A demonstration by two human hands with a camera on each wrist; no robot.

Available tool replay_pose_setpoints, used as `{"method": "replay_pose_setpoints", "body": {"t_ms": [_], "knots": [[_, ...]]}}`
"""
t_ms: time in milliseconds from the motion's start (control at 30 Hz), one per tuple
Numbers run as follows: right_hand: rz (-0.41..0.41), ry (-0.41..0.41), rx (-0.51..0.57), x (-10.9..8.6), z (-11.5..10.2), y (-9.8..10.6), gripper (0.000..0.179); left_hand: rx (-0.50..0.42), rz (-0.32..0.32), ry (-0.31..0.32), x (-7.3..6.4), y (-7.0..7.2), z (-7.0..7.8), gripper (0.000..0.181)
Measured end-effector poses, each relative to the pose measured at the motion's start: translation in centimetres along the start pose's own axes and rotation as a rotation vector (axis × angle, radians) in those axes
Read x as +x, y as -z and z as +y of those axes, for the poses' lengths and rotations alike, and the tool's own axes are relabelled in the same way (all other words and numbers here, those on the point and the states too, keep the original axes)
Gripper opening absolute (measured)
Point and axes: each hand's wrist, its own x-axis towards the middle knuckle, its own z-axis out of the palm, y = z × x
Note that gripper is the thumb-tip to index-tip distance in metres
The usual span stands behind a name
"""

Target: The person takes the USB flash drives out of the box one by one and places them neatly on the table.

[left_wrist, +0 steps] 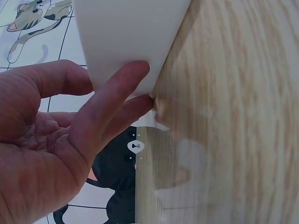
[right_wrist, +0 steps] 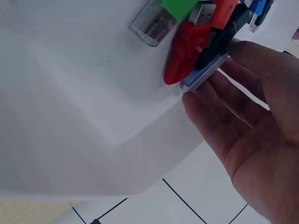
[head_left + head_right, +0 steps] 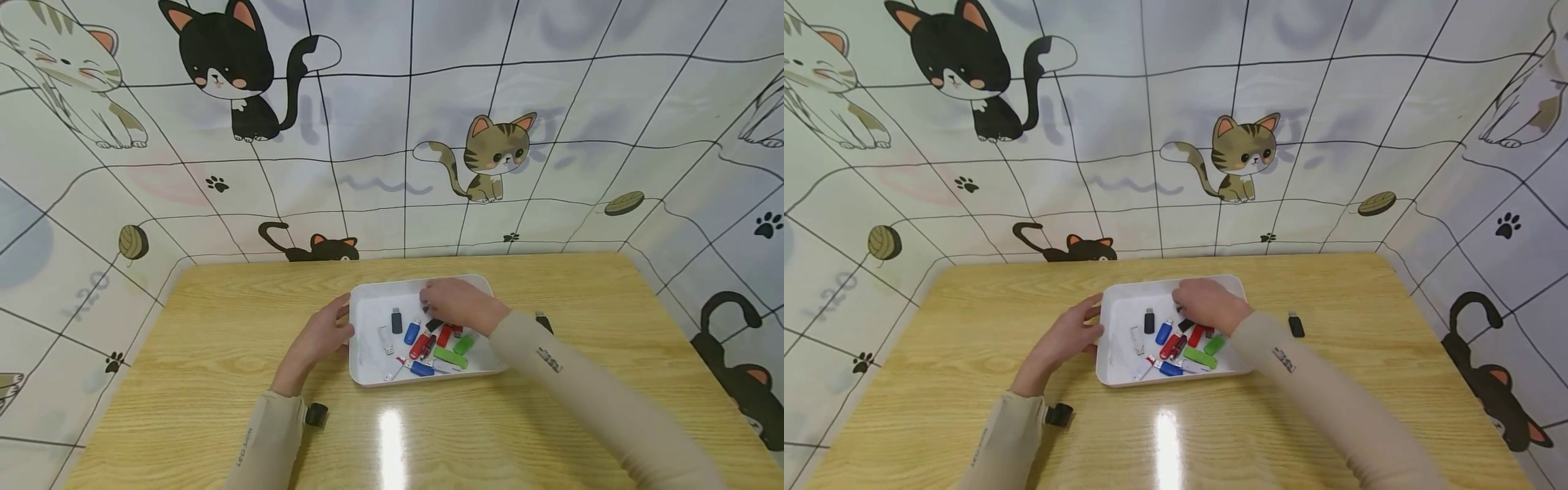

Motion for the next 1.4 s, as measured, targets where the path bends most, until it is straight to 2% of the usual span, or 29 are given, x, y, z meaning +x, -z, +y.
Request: {"method": "replay_pose_setpoints", "body": {"t_ms": [200, 333, 500, 800, 1000, 1200, 1400], "knots": [[0.0, -0.088, 0.025, 0.1, 0.4, -0.2, 0.014, -0.002, -0.001, -0.007, 0.0, 0.0, 0.1, 0.071], [-0.009, -0.108, 0.027, -0.1, 0.8, -0.3, 0.011, -0.005, -0.005, -0.004, 0.0, -0.1, 0.0, 0.071], [0.006, -0.108, 0.032, -0.5, 1.2, -0.2, 0.01, 0.004, -0.004, -0.003, 0.0, -0.2, 0.0, 0.071], [0.009, -0.11, 0.109, -0.8, 1.2, -0.2, 0.007, 0.006, 0.002, -0.005, 0.0, -0.1, 0.0, 0.071], [-0.009, -0.118, 0.133, -0.8, 1.2, 0.1, 0.005, 0.013, 0.003, -0.011, 0.0, -0.1, -0.1, 0.07], [-0.028, -0.149, 0.201, -1.1, 1.5, 0.8, 0.007, 0.023, 0.005, -0.011, -0.1, -0.1, 0.0, 0.07], [0.044, -0.146, 0.218, -2.2, 1.8, 1.8, 0.018, 0.017, 0.004, 0.002, -0.1, 0.0, 0.0, 0.07]]}}
